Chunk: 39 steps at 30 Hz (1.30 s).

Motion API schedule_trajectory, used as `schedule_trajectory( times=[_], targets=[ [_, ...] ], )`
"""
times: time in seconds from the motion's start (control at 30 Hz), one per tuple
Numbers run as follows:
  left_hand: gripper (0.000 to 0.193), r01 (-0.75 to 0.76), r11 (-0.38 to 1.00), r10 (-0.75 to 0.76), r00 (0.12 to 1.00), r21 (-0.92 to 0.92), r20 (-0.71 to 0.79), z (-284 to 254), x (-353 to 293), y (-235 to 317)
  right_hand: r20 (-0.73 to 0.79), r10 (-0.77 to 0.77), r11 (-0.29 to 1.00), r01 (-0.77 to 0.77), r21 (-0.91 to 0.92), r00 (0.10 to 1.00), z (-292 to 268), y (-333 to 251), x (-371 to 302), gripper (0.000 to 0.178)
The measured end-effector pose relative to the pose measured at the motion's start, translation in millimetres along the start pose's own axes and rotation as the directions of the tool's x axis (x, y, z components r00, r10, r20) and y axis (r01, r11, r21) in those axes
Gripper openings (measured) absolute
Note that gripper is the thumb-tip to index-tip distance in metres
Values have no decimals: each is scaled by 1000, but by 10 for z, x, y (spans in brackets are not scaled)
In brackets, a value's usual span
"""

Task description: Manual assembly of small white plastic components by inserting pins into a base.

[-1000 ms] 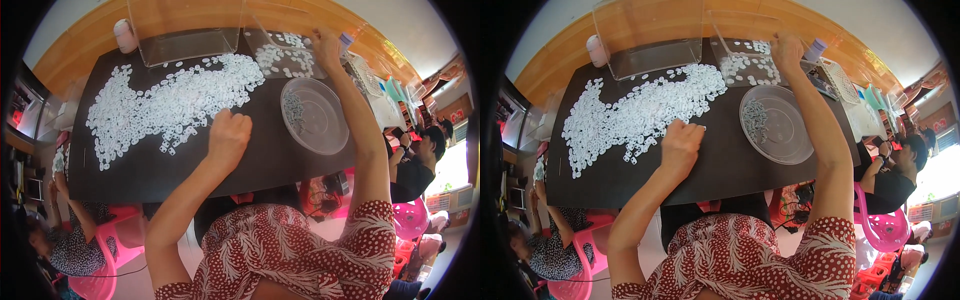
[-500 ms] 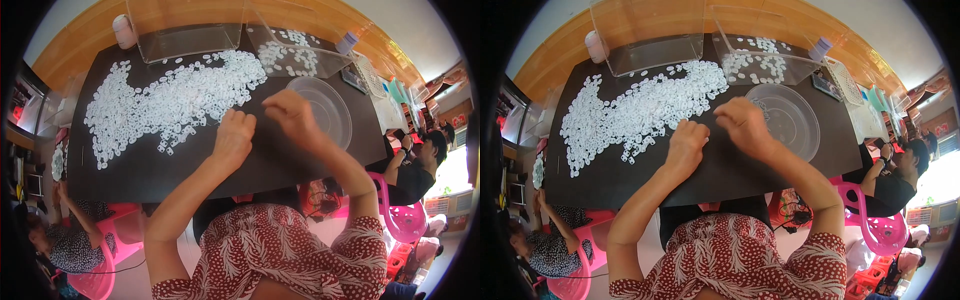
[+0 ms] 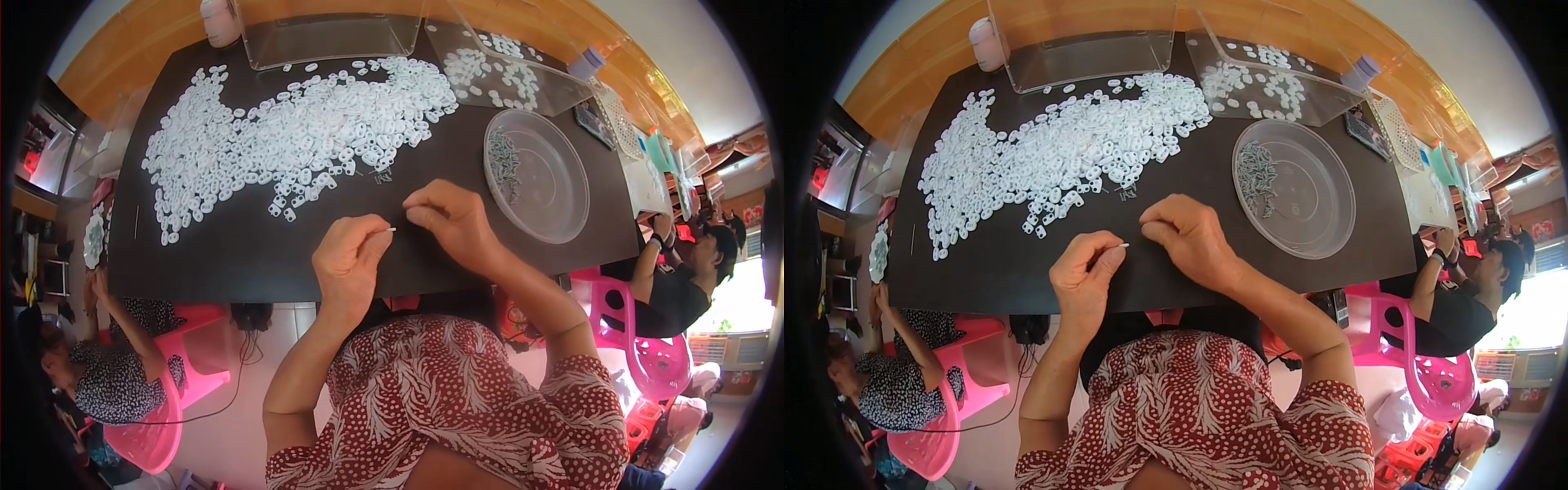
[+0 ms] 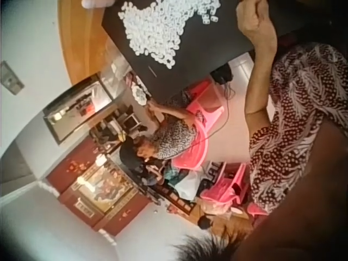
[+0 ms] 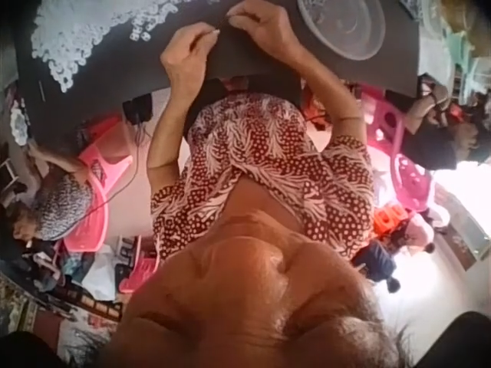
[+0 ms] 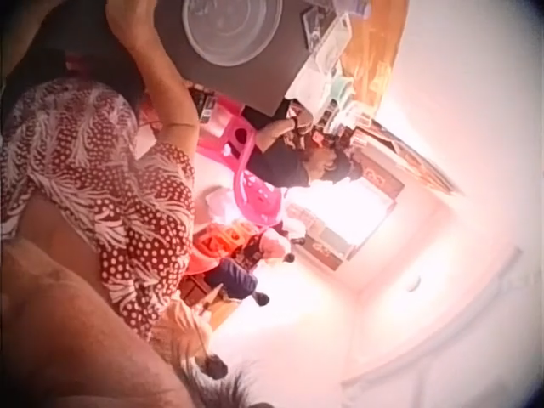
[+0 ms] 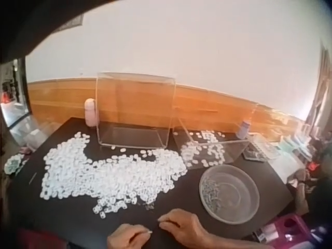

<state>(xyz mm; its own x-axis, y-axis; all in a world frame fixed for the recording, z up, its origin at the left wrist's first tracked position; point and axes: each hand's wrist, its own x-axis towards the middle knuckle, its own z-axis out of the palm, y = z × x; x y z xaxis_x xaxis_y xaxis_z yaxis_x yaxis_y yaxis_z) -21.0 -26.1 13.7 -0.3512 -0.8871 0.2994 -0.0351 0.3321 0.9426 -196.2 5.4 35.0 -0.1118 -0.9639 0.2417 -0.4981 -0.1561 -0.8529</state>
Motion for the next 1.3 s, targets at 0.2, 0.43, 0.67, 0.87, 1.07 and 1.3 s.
schedule_trajectory(
  times=[0.2, 0.43, 0.67, 0.87, 1.07, 1.3],
  targets=[
    [11, 160, 878, -191, 981, -450, -22, 1, -39, -92, -80, -223, 905, 175, -389, 972, 31, 278, 263, 12],
    [12, 116, 873, -182, 979, -473, -95, -16, -72, -202, 33, -415, 725, 352, -593, 909, 216, 366, 425, 13],
    [20, 124, 915, -173, 980, -383, -96, -24, -91, -216, 3, -426, 738, 350, -576, 905, 208, 324, 435, 13],
    [19, 118, 880, -172, 982, -460, -79, -27, -117, -221, 48, -460, 712, 401, -576, 886, 338, 315, 477, 11],
    [19, 111, 863, -188, 976, -494, -110, -28, -128, -237, 155, -500, 608, 472, -638, 852, 379, 282, 513, 12],
    [18, 105, 858, -189, 975, -503, -119, -33, -130, -202, 102, -484, 688, 450, -569, 869, 432, 300, 569, 12]
  ],
)
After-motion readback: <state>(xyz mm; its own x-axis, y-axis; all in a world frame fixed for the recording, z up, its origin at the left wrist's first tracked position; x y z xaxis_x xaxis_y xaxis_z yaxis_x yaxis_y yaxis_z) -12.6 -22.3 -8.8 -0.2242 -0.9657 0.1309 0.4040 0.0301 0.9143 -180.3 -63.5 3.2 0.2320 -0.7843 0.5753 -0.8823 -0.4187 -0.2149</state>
